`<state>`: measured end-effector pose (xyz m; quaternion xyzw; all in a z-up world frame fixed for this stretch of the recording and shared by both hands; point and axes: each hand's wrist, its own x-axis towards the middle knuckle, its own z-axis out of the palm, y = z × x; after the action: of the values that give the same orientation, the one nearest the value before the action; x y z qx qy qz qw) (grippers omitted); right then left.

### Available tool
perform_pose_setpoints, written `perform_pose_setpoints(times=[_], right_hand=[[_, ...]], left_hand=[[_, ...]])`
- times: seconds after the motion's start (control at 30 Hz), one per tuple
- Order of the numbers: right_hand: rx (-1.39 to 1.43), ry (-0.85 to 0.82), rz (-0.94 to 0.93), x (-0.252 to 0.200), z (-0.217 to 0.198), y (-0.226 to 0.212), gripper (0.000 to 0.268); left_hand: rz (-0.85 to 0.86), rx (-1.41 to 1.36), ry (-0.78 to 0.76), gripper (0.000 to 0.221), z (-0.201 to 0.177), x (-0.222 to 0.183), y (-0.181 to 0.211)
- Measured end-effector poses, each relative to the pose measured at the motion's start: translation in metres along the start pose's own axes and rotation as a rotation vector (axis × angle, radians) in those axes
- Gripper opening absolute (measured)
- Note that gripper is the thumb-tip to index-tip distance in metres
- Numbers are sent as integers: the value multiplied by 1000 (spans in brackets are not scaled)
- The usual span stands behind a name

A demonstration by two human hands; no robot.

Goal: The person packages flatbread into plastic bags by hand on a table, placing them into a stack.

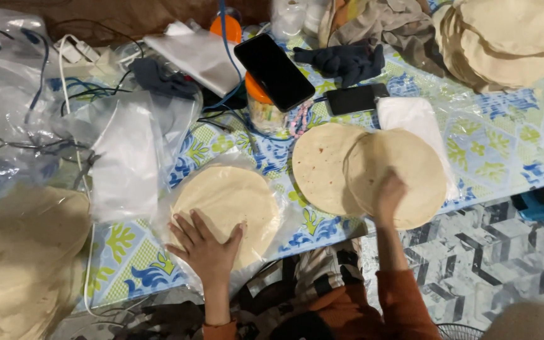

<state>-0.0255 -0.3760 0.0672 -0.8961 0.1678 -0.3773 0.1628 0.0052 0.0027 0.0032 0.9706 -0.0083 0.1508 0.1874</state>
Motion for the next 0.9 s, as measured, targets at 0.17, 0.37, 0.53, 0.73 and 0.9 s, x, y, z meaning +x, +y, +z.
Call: perform_pose_setpoints(times=[0.17, 0.37, 0.53, 0.73, 0.9], right_hand=[[457, 274, 235, -10, -37, 76, 53], [966, 304, 484, 20, -59, -5, 60], [1448, -113, 753, 12, -21, -111, 49], [1657, -657, 1134, -33, 96, -157, 45], [1598, -829, 1251, -88, 174, -108, 44]], left_hand=[[-31, -19, -28, 120, -3, 3, 5], [-42, -20, -17, 118, -9, 2, 8], [-28, -18, 53, 111, -4, -1, 5], [66, -134, 183, 80, 11, -11, -2], [87, -243, 138, 62, 38, -20, -18]])
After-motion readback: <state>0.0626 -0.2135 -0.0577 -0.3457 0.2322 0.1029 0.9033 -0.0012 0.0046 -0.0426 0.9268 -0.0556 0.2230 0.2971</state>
